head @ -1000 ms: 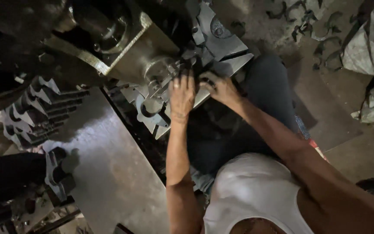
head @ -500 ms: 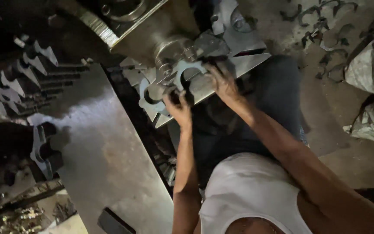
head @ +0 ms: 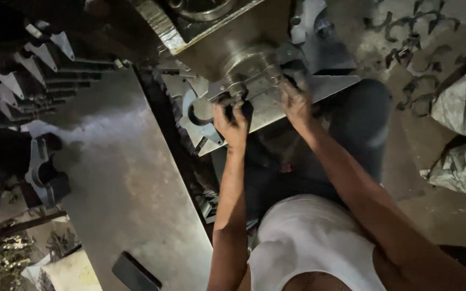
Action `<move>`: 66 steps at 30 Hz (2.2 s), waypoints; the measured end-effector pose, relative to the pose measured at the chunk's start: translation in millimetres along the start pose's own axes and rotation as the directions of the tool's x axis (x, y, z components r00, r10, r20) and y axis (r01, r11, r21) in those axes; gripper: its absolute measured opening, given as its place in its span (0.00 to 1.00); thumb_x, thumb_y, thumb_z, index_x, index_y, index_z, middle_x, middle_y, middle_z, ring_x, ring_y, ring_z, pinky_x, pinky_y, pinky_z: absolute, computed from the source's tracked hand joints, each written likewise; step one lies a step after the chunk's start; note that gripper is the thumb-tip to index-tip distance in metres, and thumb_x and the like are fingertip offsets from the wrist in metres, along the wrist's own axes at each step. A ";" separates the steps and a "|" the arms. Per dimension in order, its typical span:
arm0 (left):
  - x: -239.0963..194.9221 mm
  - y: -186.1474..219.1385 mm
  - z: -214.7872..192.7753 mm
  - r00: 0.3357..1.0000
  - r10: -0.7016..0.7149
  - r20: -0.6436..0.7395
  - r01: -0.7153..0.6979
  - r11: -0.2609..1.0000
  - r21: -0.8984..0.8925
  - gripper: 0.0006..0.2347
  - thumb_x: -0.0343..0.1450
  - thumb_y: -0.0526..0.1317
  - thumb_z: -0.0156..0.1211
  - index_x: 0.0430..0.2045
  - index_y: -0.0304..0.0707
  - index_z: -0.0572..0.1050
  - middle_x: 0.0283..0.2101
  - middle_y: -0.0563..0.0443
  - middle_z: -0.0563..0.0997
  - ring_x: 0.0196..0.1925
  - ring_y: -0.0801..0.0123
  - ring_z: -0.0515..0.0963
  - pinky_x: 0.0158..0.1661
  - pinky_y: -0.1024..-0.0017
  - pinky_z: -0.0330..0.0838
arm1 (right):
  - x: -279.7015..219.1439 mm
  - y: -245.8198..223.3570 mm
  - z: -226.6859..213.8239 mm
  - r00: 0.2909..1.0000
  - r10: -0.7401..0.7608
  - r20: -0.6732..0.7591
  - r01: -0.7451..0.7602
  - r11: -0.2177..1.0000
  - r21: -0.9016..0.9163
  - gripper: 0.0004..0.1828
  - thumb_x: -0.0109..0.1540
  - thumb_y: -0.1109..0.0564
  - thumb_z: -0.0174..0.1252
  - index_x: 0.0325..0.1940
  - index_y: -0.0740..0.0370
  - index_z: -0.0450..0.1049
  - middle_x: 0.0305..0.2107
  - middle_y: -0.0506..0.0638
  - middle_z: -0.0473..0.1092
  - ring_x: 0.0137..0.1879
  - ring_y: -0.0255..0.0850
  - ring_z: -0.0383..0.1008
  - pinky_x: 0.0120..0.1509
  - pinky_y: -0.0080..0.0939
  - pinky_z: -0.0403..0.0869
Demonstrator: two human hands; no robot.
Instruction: Feeding metal pieces into a press machine and operating it to stamp them into shape.
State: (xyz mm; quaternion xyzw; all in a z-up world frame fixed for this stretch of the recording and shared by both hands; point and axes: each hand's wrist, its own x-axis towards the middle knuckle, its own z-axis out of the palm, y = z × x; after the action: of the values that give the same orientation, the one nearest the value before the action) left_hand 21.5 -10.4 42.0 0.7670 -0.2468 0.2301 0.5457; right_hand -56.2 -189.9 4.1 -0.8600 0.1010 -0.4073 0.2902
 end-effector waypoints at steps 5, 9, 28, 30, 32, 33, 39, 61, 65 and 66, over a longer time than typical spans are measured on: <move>8.4 13.5 -3.5 1.000 0.015 0.023 -0.014 0.998 -0.066 0.05 0.72 0.31 0.61 0.39 0.31 0.74 0.43 0.37 0.77 0.47 0.42 0.77 0.50 0.58 0.71 | 6.2 -11.2 -9.0 1.000 0.016 -0.010 -0.015 0.996 0.084 0.19 0.64 0.69 0.53 0.58 0.65 0.78 0.50 0.63 0.70 0.53 0.59 0.73 0.54 0.55 0.74; 2.7 8.7 -2.5 0.999 0.034 0.007 -0.033 0.996 -0.078 0.04 0.73 0.31 0.61 0.38 0.33 0.74 0.42 0.38 0.78 0.47 0.43 0.78 0.51 0.58 0.72 | -7.4 7.4 0.8 0.999 0.046 0.001 -0.046 0.996 0.074 0.16 0.69 0.66 0.52 0.59 0.66 0.77 0.49 0.64 0.71 0.53 0.60 0.74 0.55 0.56 0.75; 1.4 -142.3 -95.3 0.939 -0.342 -0.018 0.220 0.563 0.796 0.15 0.73 0.46 0.58 0.24 0.30 0.76 0.30 0.29 0.81 0.32 0.35 0.82 0.38 0.49 0.76 | -50.4 124.8 -15.0 0.949 -0.129 0.288 0.282 0.756 -0.590 0.20 0.75 0.59 0.31 0.72 0.60 0.48 0.46 0.47 0.51 0.42 0.31 0.50 0.46 0.23 0.52; 5.2 -150.5 -86.7 0.959 -0.278 -0.052 0.218 0.608 0.763 0.17 0.68 0.48 0.64 0.20 0.29 0.75 0.27 0.29 0.80 0.29 0.34 0.81 0.32 0.47 0.75 | -51.0 129.5 -36.4 0.981 0.091 0.170 -0.034 0.949 -0.313 0.20 0.74 0.55 0.37 0.69 0.63 0.54 0.48 0.49 0.57 0.45 0.35 0.56 0.49 0.30 0.56; -11.1 -189.8 -73.5 0.932 -0.348 -0.103 0.294 0.555 0.778 0.13 0.72 0.43 0.59 0.22 0.32 0.76 0.30 0.30 0.81 0.31 0.36 0.82 0.34 0.48 0.76 | -47.7 135.3 -55.7 0.934 0.318 0.162 -0.326 0.945 0.030 0.21 0.74 0.50 0.43 0.67 0.65 0.60 0.49 0.51 0.62 0.49 0.39 0.62 0.53 0.37 0.61; -9.3 -170.0 -80.3 0.925 -0.358 -0.125 0.316 0.546 0.776 0.13 0.72 0.43 0.59 0.22 0.32 0.76 0.30 0.30 0.81 0.31 0.36 0.82 0.34 0.48 0.76 | -47.5 136.4 -62.3 0.883 0.427 0.196 -0.462 0.864 0.199 0.23 0.73 0.48 0.46 0.65 0.67 0.64 0.50 0.52 0.65 0.51 0.42 0.65 0.55 0.40 0.64; 21.4 -33.5 -95.8 0.976 -0.211 -0.050 0.205 0.823 0.530 0.15 0.67 0.40 0.69 0.36 0.23 0.75 0.31 0.30 0.82 0.30 0.43 0.83 0.33 0.58 0.77 | -38.9 38.9 -78.5 0.820 0.347 0.455 -0.416 0.907 0.059 0.26 0.76 0.42 0.47 0.52 0.70 0.75 0.39 0.60 0.76 0.44 0.51 0.76 0.51 0.51 0.72; 25.0 -46.7 -102.7 0.917 -0.379 -0.125 0.378 0.723 0.579 0.25 0.67 0.47 0.70 0.43 0.16 0.72 0.40 0.16 0.77 0.41 0.29 0.79 0.41 0.48 0.74 | -61.1 -55.9 -26.6 0.393 0.398 0.829 -0.902 0.344 0.263 0.25 0.71 0.41 0.50 0.51 0.66 0.78 0.27 0.50 0.75 0.29 0.35 0.75 0.32 0.36 0.75; 25.1 -59.8 -90.3 0.856 -0.509 -0.095 0.455 0.652 0.607 0.21 0.63 0.48 0.71 0.33 0.25 0.74 0.36 0.24 0.80 0.39 0.31 0.80 0.40 0.48 0.75 | -71.7 -52.5 -22.3 0.383 0.379 0.843 -0.897 0.372 0.240 0.23 0.71 0.43 0.50 0.51 0.65 0.78 0.27 0.50 0.75 0.28 0.35 0.74 0.32 0.36 0.75; 20.0 -82.0 -83.8 0.858 -0.504 -0.103 0.455 0.652 0.607 0.21 0.63 0.48 0.71 0.33 0.25 0.74 0.36 0.24 0.80 0.39 0.31 0.80 0.40 0.48 0.75 | -71.0 -50.4 -17.9 0.387 0.371 0.844 -0.894 0.376 0.245 0.23 0.71 0.43 0.50 0.51 0.65 0.78 0.27 0.50 0.75 0.28 0.35 0.74 0.32 0.36 0.75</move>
State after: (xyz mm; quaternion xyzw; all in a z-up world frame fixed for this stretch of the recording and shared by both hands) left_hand 81.6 89.9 20.1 0.9466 0.0324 0.1160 0.2991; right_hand -119.0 -127.3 -3.2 -0.6405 0.1865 0.0883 0.7397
